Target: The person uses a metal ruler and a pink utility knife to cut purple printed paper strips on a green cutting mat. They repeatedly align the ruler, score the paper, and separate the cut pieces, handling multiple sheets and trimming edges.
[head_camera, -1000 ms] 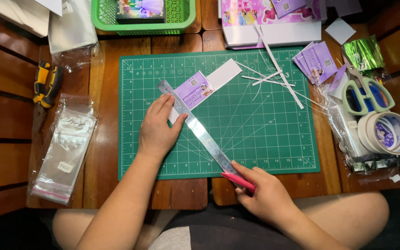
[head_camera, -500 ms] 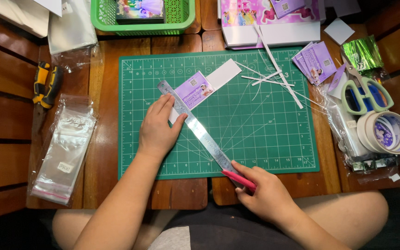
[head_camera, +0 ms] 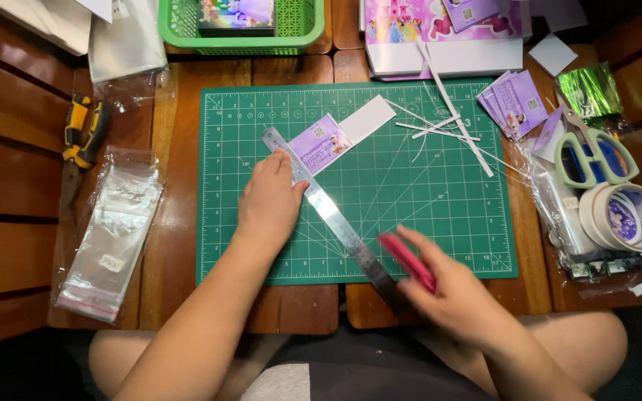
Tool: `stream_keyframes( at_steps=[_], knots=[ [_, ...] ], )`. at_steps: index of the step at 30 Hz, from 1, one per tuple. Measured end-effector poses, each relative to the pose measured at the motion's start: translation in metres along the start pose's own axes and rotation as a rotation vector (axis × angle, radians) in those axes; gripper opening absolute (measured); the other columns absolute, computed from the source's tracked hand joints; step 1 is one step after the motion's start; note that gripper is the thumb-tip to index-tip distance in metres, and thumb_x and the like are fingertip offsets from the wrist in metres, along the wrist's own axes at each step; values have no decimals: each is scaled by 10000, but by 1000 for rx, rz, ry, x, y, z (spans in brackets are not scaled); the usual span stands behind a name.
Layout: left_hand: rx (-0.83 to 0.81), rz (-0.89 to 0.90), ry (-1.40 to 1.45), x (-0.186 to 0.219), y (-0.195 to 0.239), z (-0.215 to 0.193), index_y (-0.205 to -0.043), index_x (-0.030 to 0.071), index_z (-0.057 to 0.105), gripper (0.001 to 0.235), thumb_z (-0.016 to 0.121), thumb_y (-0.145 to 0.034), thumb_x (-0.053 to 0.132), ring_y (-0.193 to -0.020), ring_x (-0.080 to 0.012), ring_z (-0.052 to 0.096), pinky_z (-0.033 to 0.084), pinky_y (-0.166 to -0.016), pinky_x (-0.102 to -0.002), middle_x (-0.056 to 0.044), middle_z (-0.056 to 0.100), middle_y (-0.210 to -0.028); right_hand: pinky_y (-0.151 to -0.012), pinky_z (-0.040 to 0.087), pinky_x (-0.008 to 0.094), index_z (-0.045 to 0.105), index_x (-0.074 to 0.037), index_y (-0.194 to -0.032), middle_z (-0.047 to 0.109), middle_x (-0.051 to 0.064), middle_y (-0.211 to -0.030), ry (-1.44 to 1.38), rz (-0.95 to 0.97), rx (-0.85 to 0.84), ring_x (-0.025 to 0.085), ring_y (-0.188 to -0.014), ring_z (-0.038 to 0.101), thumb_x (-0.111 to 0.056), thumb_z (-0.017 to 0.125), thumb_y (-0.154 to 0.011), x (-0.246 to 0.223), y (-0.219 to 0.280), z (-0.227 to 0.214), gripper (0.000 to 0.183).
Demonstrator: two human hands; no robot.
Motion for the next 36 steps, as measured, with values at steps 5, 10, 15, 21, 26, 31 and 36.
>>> stream_keyframes(
  at_steps=[5,10,15,21,26,31,36],
  knots=[
    [76,111,-104,5,4,-6,-1405,-50,575,624,710,-939,342,-1379,-352,514,523,-1049,-471,-200,554,-1454,-980,523,594,383,-281,-1585,660,180,-1369,7,-417,158,470,-1189,641,-219,587,-909,-74,-33,-15,709],
    [63,102,-135,0,1,-4,-1406,-10,584,655,731,-910,393,-1375,-326,518,526,-1050,-485,-160,556,-1461,-1023,497,600,322,-230,-1612,647,233,-1328,111,-505,215,483,-1206,619,-207,549,-978,-115,-91,9,674],
    [101,115,-106,2,4,-11,-1419,-23,571,690,740,-897,396,-1329,-354,543,455,-1134,-513,-168,548,-1475,-860,574,563,484,-202,-1500,638,166,-1147,221,-587,378,463,-1022,688,-216,546,-991,-164,-101,13,514],
    [108,120,-79,6,5,-12,-1431,-54,549,670,737,-912,325,-1342,-377,536,396,-1180,-539,-201,524,-1509,-775,587,569,478,-203,-1506,598,154,-1055,316,-574,402,481,-911,695,-224,526,-1002,-165,-119,24,507],
    [113,119,-107,-4,-3,3,-1449,-21,543,682,741,-903,338,-1349,-330,539,332,-1220,-538,-162,537,-1508,-758,583,588,482,-166,-1503,597,183,-1043,336,-574,386,505,-900,689,-197,517,-991,-169,-117,28,515],
    [148,128,-124,-6,-6,5,-1433,-3,566,667,758,-876,312,-1328,-303,562,299,-1233,-538,-141,573,-1478,-760,580,595,489,-136,-1501,617,201,-1038,347,-585,376,509,-910,688,-177,504,-984,-176,-112,28,519],
    [206,171,-139,-17,-21,30,-1394,-34,592,536,660,-921,210,-1283,-316,610,288,-1238,-536,-174,607,-1438,-739,585,560,529,-122,-1469,652,167,-1014,405,-586,391,458,-890,710,-173,463,-983,-182,-113,26,493]
  ],
)
Point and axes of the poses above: each hand's wrist, its own y-axis away from the middle knuckle, its own z-axis out of the palm, x = y × z, the point moved 10 cm from there along -y, towards the middle knuckle
